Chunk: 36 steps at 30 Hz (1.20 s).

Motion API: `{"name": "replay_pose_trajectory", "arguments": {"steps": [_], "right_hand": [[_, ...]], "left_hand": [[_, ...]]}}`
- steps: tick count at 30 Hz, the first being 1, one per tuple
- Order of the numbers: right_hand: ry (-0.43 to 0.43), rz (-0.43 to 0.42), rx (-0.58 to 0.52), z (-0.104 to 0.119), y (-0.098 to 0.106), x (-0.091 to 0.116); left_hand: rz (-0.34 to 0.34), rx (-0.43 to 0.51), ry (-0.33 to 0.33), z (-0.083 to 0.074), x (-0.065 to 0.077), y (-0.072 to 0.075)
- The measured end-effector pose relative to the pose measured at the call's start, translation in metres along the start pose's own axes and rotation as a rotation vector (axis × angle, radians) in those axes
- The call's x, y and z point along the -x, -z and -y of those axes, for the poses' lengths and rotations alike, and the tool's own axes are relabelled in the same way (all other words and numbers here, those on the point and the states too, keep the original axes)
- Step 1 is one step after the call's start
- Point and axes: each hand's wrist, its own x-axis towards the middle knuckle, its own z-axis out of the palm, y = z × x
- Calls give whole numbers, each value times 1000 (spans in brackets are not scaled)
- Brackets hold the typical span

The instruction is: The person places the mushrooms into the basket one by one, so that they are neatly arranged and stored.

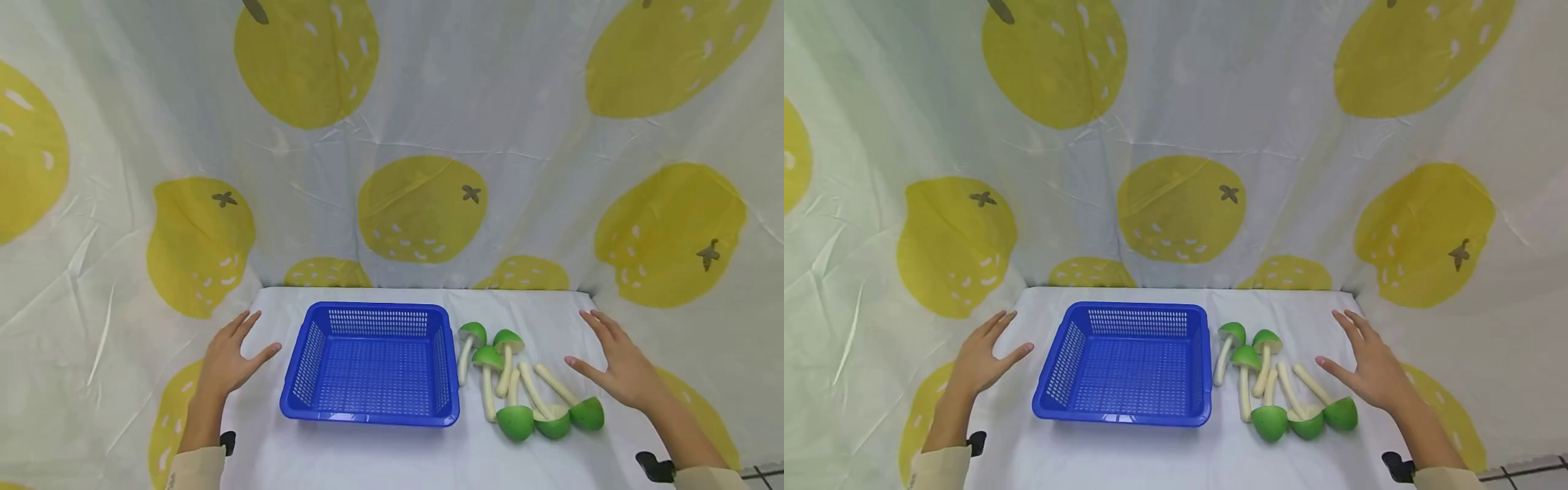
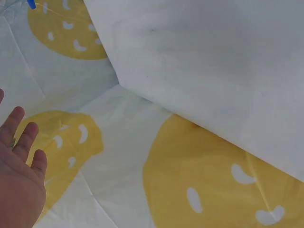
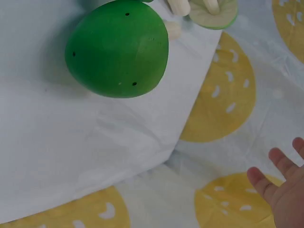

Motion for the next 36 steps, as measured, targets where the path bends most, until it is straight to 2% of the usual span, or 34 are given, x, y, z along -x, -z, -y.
{"name": "replay_pose_trajectory", "arguments": {"steps": [5, 9, 17, 22, 25, 29, 32, 36], "right_hand": [[-5, -7, -32, 9, -8, -4], [-21, 12, -26, 14, -16, -4], [-34, 6, -43, 23, -36, 2], [-40, 3, -85, 30, -49, 4], [-44, 5, -104, 32, -56, 4], [-50, 18, -136, 36, -63, 5], [-57, 23, -159, 38, -68, 5], [-55, 20, -181, 42, -74, 4]], "left_hand": [[-7, 29, 14, -5, -3, -2], [17, 46, 34, -10, -2, -7], [66, 130, 83, -12, 5, -20], [57, 180, 127, -10, 11, -23], [23, 199, 116, -11, 14, -28], [-28, 244, 62, -15, 18, -39], [-23, 267, 57, -18, 21, -48], [5, 279, 85, -21, 25, -57]]}}
